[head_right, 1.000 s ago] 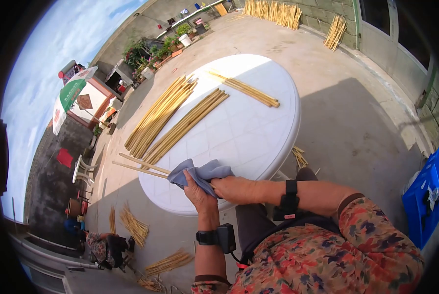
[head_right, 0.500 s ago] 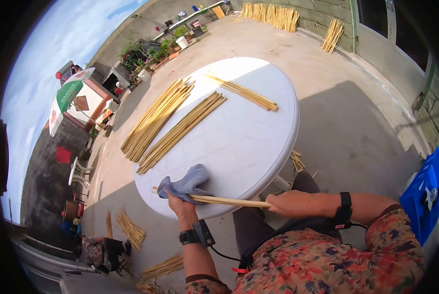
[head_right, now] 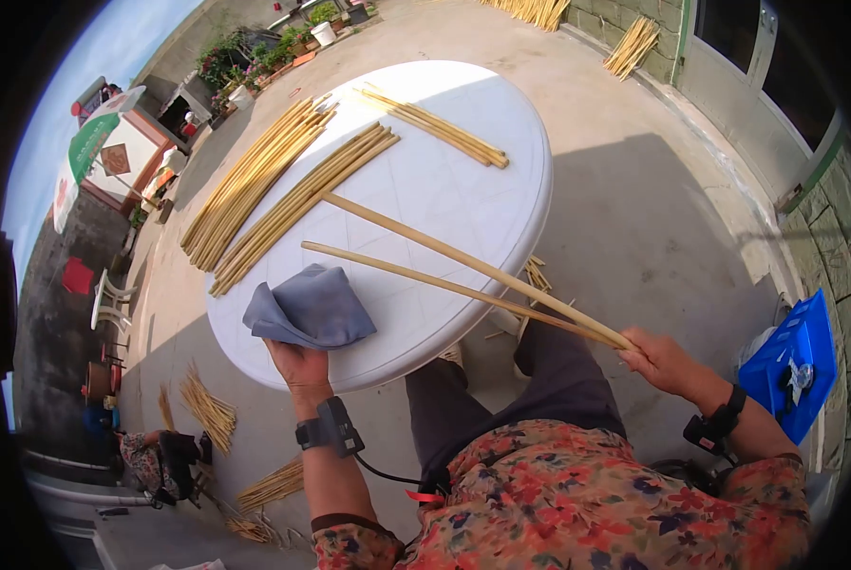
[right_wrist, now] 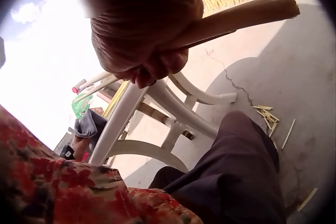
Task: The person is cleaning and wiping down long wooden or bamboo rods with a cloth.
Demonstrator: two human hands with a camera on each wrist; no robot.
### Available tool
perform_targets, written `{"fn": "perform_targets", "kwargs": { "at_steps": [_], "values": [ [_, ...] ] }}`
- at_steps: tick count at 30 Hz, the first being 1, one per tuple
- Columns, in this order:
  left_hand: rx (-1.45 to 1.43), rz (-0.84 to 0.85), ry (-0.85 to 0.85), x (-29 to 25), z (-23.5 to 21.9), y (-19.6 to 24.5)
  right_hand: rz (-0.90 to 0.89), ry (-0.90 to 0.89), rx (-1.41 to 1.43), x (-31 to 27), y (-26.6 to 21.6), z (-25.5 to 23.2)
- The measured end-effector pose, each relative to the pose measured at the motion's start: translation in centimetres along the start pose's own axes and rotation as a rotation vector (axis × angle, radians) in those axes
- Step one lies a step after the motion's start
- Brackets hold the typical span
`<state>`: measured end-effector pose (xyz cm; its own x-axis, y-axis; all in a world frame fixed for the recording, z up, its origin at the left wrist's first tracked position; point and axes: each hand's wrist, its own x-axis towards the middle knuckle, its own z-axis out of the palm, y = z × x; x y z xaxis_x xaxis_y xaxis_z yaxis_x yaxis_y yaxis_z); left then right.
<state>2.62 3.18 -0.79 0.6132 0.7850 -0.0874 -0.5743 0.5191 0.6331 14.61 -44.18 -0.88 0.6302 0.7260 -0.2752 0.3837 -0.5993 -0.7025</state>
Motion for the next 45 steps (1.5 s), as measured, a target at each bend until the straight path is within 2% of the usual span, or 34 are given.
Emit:
{"fn": "perform_targets", "kwargs": {
  "at_steps": [4,6,7,9,10,13,16,20,22,23,24,25,27,28,29,30,31,34,35,36,38,39,41,42,44,45],
  "values": [
    [-0.154,-0.076,-0.072,-2.5,0.4,-0.9,-0.111,0.065,0.181,3.4,-4.0,0.5],
    [-0.309,-0.162,-0.405,-3.1,-1.2,-1.5,-0.189,0.028,0.289,5.7,-7.0,1.1],
    [-0.310,-0.159,-0.401,-3.5,-2.2,-2.1,-0.215,-0.012,0.360,6.6,-8.8,1.1],
    [-0.158,-0.049,-0.218,-4.1,-4.0,-3.8,-0.246,-0.074,0.358,8.7,-11.4,1.5],
    [-0.113,-0.049,-0.174,-4.5,-4.3,-4.4,-0.276,-0.139,0.355,9.4,-12.5,1.8],
    [-0.015,-0.099,-0.223,-5.0,-3.3,-5.0,-0.388,-0.149,0.295,11.0,-14.7,3.0],
    [0.097,-0.081,-0.276,-4.2,-1.9,-4.8,-0.471,-0.130,0.255,11.8,-15.3,3.6],
    [0.402,0.045,-0.333,-4.3,-0.2,-4.5,-0.378,-0.157,0.228,11.8,-17.8,3.6],
    [0.803,0.229,-0.405,-4.7,0.7,-4.6,-0.144,-0.276,0.292,12.0,-19.3,3.9],
    [0.991,0.323,-0.428,-5.0,1.1,-4.5,-0.146,-0.274,0.290,12.7,-18.9,4.6],
    [1.103,0.385,-0.437,-5.2,1.6,-4.5,-0.429,-0.072,0.135,14.2,-17.8,5.8],
    [1.103,0.389,-0.439,-5.8,2.2,-4.4,-0.705,0.134,-0.025,15.1,-17.2,6.6],
    [-0.292,-0.174,-0.266,-6.7,3.0,-4.2,-0.701,0.172,-0.113,16.3,-17.5,7.4],
    [-0.289,-0.168,-0.269,-6.5,3.6,-4.4,-0.687,0.207,-0.201,16.5,-18.0,7.5],
    [-0.233,-0.087,-0.145,-5.9,4.2,-4.8,-0.691,0.210,-0.200,16.7,-18.6,7.6],
    [-0.178,-0.008,-0.021,-5.2,4.8,-5.2,-0.648,0.183,-0.326,16.7,-19.1,7.8],
    [0.039,0.155,0.078,-4.5,5.1,-5.7,-0.598,0.157,-0.449,16.5,-19.6,8.0],
    [0.096,0.196,0.131,-3.3,4.9,-5.7,-0.622,0.171,-0.421,15.6,-20.6,9.2],
    [0.032,0.149,0.109,-3.1,4.6,-5.4,-0.714,0.236,-0.339,16.0,-20.1,9.7],
    [0.035,0.147,0.105,-2.8,4.1,-5.2,-0.711,0.240,-0.338,16.0,-19.9,9.3],
    [0.029,0.132,0.068,-2.4,3.6,-4.4,-0.423,-0.262,0.042,15.4,-20.3,7.7],
    [0.031,0.113,0.075,-2.4,3.5,-4.3,-0.423,-0.256,0.041,15.0,-20.5,7.2],
    [0.037,0.117,0.068,-2.7,4.2,-4.3,-0.191,-0.384,0.310,14.4,-20.9,6.6],
    [0.043,0.119,0.064,-2.8,4.5,-4.3,-0.191,-0.378,0.309,14.7,-20.3,7.1],
    [0.021,0.130,0.064,-2.7,5.1,-4.5,-0.493,-0.115,0.197,15.5,-18.6,8.8],
    [0.000,0.147,0.075,-2.7,5.3,-4.6,-0.493,-0.109,0.197,15.4,-18.3,8.9]
  ]
}}
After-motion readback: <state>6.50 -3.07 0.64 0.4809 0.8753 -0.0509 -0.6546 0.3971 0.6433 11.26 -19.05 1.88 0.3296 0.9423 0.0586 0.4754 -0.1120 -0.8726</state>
